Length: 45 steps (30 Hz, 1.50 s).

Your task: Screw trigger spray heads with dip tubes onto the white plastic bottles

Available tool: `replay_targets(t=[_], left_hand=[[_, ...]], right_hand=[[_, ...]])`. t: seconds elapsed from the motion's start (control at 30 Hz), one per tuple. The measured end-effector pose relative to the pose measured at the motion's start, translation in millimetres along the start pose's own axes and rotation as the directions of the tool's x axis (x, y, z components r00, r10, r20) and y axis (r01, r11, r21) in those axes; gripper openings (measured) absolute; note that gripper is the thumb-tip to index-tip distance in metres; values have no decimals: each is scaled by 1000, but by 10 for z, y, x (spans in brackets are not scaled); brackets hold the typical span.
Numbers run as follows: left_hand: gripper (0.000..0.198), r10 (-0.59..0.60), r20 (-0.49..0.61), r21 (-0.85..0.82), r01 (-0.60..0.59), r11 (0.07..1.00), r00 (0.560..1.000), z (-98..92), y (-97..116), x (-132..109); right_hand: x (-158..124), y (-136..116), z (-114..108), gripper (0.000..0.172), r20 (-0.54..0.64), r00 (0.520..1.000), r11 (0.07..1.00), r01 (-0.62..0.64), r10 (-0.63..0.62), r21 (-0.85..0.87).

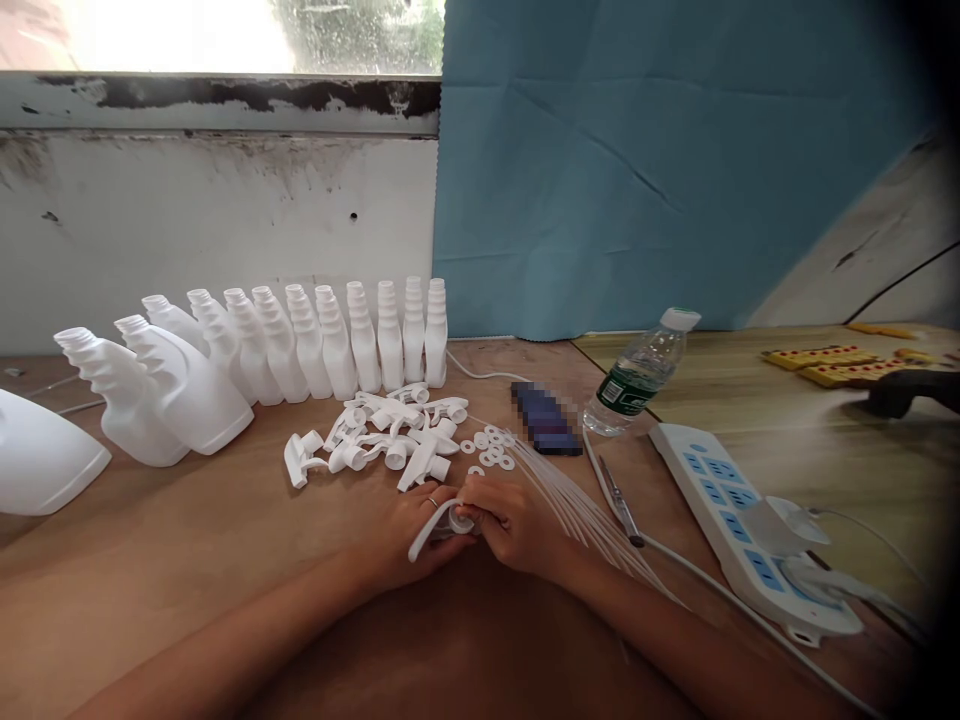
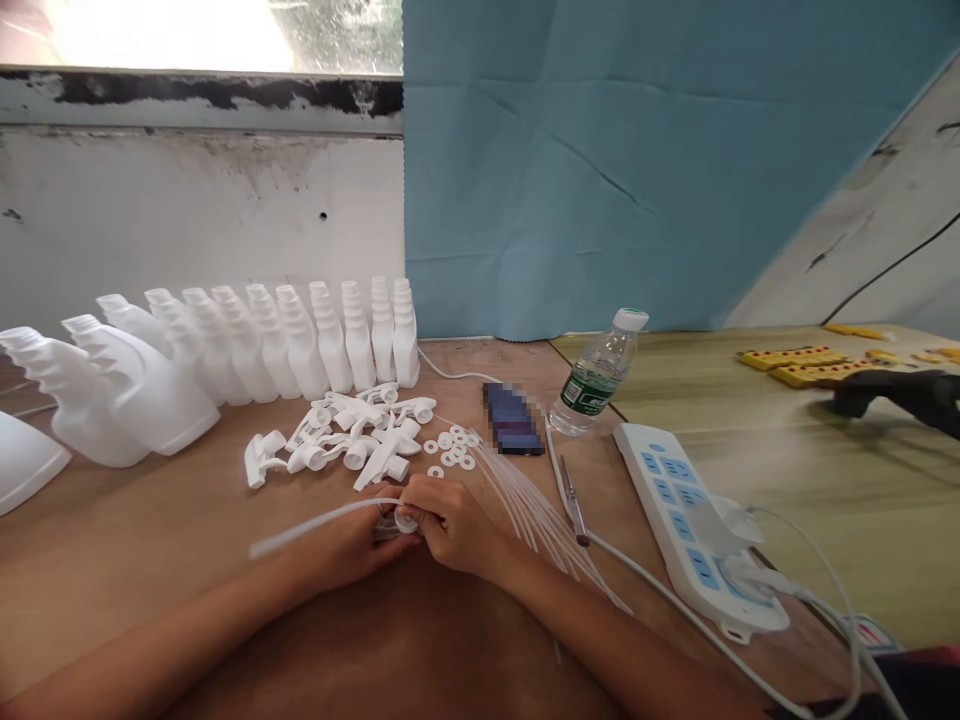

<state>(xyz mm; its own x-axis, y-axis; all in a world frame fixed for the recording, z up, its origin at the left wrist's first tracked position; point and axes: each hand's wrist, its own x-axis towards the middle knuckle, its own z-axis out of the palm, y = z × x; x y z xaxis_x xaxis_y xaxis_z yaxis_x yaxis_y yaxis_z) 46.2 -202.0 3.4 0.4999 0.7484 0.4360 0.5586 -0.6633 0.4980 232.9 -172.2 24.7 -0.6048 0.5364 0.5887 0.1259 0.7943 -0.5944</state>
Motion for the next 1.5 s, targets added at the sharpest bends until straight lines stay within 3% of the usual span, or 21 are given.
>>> replay_targets(t=[0.17,0.27,0.33,0.4,0.47,0.53,0.6,0.63,0.7,0.73,0.8,0.9,0.97,1.1,1.23,1.5], left_hand=[[43,-89,-45,-169,80,982,995,-8,-4,-29],[43,-203,-53,-259,183,948,978,-22,-19,-60],[38,-254,-85,-292,220,931,964,-15,-29,-86],[35,-262,-128,-330,208,921,956,7,-36,-117],[37,-235,-143,-359,171,918,961,11,-43,-143],[39,-154,-85,-354,115,928,984,-55,-71,-151],[38,-36,-70,-295,14,955,997,-234,-152,-134],[36,24,-113,-220,-48,974,993,-369,-224,-118],[30,118,-343,76,-97,992,932,-708,-432,-94],[29,159,-436,282,-34,959,886,-898,-560,-98],[31,207,-530,589,182,788,822,-1276,-829,-158],[48,140,-737,608,559,564,661,-1724,-1166,-383],[59,89,-808,543,677,496,582,-1902,-1322,-564],[65,32,-840,499,747,440,542,-2024,-1518,-786],[63,23,-869,450,769,454,495,-2008,-1563,-770],[56,-50,-861,418,761,496,505,-1993,-1430,-688]], right_hand=[[-38,0,-46,18,-18,998,998,-62,61,-33],[-105,44,-115,21,-75,997,995,-36,29,-90],[-136,83,-155,35,-71,992,970,82,-101,-231],[-141,109,-171,41,62,953,868,297,-297,-398],[-127,108,-161,34,215,873,727,484,-438,-487],[-111,88,-143,24,273,819,644,568,-506,-513],[-104,69,-147,23,259,811,626,574,-524,-528],[-105,63,-166,26,234,818,634,560,-525,-534],[-112,61,-236,33,149,846,670,501,-511,-547],[-115,63,-285,36,97,860,690,465,-501,-554],[-119,73,-396,42,4,876,718,398,-482,-572],[-127,105,-540,50,-79,883,727,327,-463,-604],[-140,138,-593,55,-105,891,736,293,-441,-610],[-158,184,-600,58,-128,910,768,250,-394,-589],[-134,148,-559,54,-124,906,769,264,-405,-583],[-131,157,-553,58,-126,902,767,268,-412,-583]])
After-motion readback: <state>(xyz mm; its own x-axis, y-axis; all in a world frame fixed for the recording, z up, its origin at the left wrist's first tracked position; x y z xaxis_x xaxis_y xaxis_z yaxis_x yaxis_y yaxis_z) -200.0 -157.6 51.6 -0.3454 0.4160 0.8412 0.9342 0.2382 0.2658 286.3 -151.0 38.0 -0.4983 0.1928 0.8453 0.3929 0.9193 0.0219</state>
